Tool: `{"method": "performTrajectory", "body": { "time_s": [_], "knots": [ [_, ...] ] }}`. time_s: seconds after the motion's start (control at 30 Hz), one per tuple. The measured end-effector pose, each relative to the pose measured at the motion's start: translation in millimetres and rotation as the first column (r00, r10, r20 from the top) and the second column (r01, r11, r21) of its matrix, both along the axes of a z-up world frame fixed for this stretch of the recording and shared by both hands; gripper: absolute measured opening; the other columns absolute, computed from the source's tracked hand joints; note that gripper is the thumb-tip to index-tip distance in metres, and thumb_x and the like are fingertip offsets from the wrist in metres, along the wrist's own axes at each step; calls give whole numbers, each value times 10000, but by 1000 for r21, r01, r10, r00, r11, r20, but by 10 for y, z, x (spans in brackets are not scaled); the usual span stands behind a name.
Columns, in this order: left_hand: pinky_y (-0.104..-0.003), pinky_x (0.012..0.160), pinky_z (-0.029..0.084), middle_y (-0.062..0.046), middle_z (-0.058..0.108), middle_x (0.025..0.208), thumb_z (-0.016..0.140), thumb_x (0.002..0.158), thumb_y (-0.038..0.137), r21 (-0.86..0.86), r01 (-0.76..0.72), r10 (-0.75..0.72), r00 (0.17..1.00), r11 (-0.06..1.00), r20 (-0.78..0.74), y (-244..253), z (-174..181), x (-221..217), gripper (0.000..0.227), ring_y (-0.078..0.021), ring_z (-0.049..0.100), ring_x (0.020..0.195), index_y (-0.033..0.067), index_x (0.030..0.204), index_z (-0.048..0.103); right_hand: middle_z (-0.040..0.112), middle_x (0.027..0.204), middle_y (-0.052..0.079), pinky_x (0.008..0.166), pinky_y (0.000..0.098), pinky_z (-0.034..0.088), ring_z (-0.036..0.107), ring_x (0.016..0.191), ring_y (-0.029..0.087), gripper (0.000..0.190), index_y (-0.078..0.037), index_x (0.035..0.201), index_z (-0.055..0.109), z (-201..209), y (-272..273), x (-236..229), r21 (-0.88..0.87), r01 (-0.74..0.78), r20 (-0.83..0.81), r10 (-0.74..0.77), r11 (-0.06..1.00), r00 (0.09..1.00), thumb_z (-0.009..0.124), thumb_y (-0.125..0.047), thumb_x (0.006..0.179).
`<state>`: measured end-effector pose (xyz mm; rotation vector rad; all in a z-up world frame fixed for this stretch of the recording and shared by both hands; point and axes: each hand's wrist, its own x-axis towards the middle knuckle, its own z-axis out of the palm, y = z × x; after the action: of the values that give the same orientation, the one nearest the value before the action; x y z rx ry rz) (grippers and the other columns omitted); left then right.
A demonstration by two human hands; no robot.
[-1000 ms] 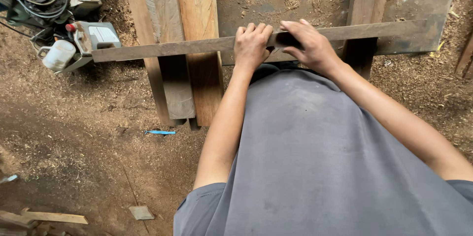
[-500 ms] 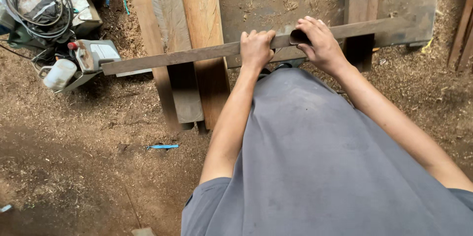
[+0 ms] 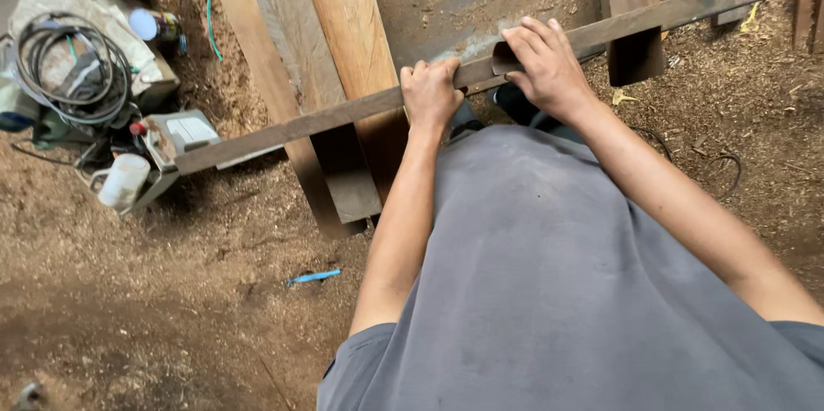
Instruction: The person sands a long wooden plank by hand using a small piece of sandpaper, moving it back and forth along the surface and edges.
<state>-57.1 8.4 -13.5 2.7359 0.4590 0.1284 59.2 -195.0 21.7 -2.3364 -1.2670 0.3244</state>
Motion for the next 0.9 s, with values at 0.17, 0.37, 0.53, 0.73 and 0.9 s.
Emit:
{"method": "performTrajectory", "body": {
  "time_s": [0.17, 0.37, 0.53, 0.73, 0.9],
  "knots": [
    [-440, 844, 463, -53, 750, 857, 771, 606, 144, 66, 12, -11, 1000, 998, -7, 24, 81, 69, 253, -277, 702, 904, 177, 851, 718, 554, 1474, 174, 1208, 595, 307, 445, 1446, 382, 539, -44, 1422, 528, 19, 120, -8, 110, 101, -53, -95, 989, 994, 710, -61, 915],
    [-434, 798, 484, -37, 743, 893, 770, 655, 148, 46, 52, -47, 994, 998, -102, 2, 21, 0, 253, -276, 704, 900, 184, 897, 705, 601, 1370, 153, 1210, 587, 335, 492, 1403, 366, 422, -39, 1342, 558, -43, 265, -125, 177, -54, -147, 80, 983, 986, 674, -35, 936],
    [-416, 769, 495, -28, 736, 878, 744, 622, 134, 55, 48, -45, 998, 997, -53, 1, 74, 13, 286, -271, 702, 890, 194, 900, 705, 608, 1373, 151, 1237, 570, 311, 481, 1424, 364, 410, -56, 1361, 571, -40, -20, 8, 130, 27, -99, -15, 991, 995, 600, 5, 956],
    [-411, 739, 493, -33, 740, 904, 751, 613, 174, 59, 75, -68, 992, 995, -111, 7, 101, 31, 306, -270, 702, 886, 166, 915, 701, 516, 1499, 151, 1290, 529, 197, 364, 1519, 346, 483, -67, 1486, 473, -160, 33, -145, 76, 129, -44, -126, 989, 991, 562, -53, 1011],
    [-411, 765, 495, -32, 743, 914, 742, 659, 145, 64, 65, -58, 992, 996, -108, -18, 111, 3, 271, -265, 703, 902, 177, 924, 699, 474, 1518, 142, 1262, 497, 191, 354, 1500, 319, 514, -100, 1514, 438, -181, 239, -238, 54, -6, -14, 6, 999, 1000, 587, -268, 1051]
  ]
}}
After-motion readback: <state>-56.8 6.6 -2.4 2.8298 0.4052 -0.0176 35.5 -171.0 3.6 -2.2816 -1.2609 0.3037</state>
